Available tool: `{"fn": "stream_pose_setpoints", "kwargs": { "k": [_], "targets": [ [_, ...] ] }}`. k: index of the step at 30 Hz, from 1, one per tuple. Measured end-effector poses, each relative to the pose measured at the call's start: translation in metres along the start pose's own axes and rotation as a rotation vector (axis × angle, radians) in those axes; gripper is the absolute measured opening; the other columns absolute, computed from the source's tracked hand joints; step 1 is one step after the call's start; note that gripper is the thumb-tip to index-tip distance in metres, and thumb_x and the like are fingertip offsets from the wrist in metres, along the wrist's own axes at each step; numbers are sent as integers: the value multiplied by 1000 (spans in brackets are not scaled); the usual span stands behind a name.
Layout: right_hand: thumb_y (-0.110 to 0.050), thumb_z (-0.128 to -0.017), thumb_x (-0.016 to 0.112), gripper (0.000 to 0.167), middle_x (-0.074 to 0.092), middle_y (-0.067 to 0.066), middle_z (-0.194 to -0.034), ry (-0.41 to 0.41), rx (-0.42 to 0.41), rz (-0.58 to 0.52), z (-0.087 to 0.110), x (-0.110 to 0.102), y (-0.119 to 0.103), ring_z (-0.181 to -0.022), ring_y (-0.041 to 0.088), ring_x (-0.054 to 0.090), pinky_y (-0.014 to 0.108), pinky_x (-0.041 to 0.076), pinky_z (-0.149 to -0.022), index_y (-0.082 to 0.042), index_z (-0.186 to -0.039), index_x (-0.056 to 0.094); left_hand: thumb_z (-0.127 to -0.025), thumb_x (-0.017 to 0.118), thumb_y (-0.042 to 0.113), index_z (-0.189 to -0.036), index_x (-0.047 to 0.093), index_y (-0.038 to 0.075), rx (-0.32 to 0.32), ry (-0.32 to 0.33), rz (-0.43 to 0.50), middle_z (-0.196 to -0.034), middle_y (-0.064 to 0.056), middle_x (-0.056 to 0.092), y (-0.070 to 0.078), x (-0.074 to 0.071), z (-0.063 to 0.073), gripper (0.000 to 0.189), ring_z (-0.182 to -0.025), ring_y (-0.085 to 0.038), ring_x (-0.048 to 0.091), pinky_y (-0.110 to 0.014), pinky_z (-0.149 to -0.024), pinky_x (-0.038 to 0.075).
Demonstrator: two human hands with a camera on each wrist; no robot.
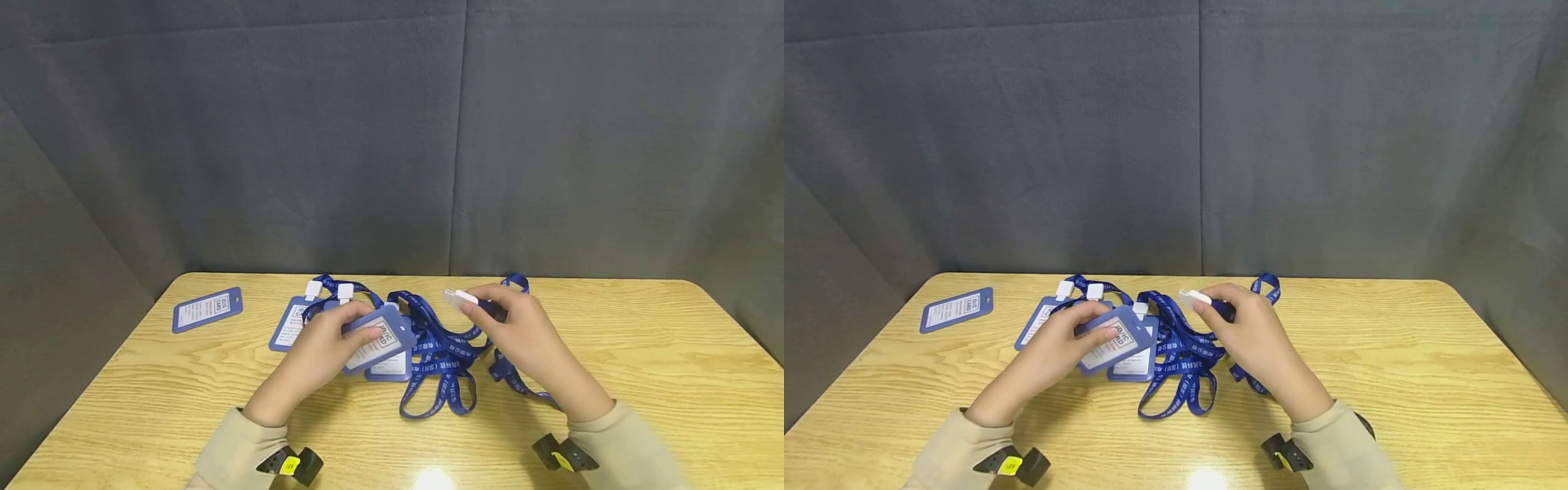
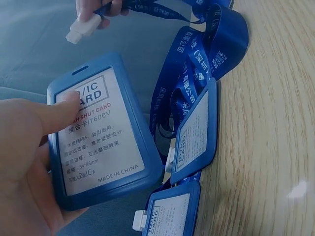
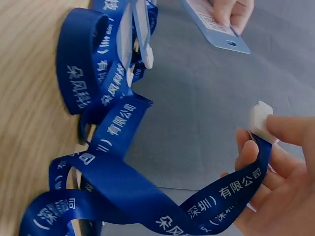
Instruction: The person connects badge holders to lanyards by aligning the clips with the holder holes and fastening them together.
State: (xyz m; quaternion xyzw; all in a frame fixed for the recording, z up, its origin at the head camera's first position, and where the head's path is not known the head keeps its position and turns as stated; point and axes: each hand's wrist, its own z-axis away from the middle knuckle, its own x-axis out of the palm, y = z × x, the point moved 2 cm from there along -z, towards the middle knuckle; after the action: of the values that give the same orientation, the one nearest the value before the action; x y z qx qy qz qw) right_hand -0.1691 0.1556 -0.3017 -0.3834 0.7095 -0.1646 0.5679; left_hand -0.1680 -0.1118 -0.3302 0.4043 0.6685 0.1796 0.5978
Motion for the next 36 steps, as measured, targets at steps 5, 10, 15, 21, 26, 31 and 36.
{"fn": "stream_pose_setpoints", "kwargs": {
  "k": [5,10,15,21,26,31,36],
  "targets": [
    [-24,-96,68,27,70,10,-110,-7,-47,31,0,6,1,-80,18,58,34,48,-68,-5,-115,72,-94,69,27,-113,71,20,20,2,-5,-106,8,69,2,0,1,20,-103,-15,62,-43,-93,48],
    [-21,-96,69,24,72,8,-110,9,-91,27,1,8,-1,-90,20,63,42,51,-79,-9,-117,70,-94,69,29,-113,72,20,18,4,-6,-110,7,70,3,0,1,22,-109,-16,63,-44,-94,48],
    [-19,-96,69,20,72,4,-107,-16,-108,21,3,13,-5,-90,18,64,41,52,-81,-9,-112,70,-94,69,30,-113,72,21,15,10,-18,-109,7,70,3,1,1,21,-107,-16,63,-43,-93,48],
    [-20,-95,69,17,71,1,-107,-54,-96,42,4,19,-9,-86,15,62,37,52,-76,-11,-109,72,-95,67,31,-115,71,20,11,7,-29,-110,7,70,3,2,2,23,-108,-17,63,-44,-94,48],
    [-17,-93,71,15,73,2,-106,-47,-127,69,5,22,-11,-93,18,66,41,52,-80,-12,-107,74,-96,66,33,-119,70,20,-5,-4,-47,-115,5,69,4,4,2,27,-113,-21,62,-47,-97,46],
    [-17,-95,69,15,72,3,-109,-83,-121,55,7,26,-12,-96,18,66,43,54,-82,-12,-108,74,-95,67,33,-120,70,20,-20,-8,-63,-118,4,69,5,5,3,28,-116,-22,61,-47,-98,45],
    [-16,-95,69,15,71,4,-112,-88,-143,60,7,28,-13,-103,22,67,46,53,-87,-12,-109,74,-95,68,33,-117,70,21,-14,-11,-72,-114,6,70,6,6,3,25,-112,-20,63,-46,-96,47]
  ]
}}
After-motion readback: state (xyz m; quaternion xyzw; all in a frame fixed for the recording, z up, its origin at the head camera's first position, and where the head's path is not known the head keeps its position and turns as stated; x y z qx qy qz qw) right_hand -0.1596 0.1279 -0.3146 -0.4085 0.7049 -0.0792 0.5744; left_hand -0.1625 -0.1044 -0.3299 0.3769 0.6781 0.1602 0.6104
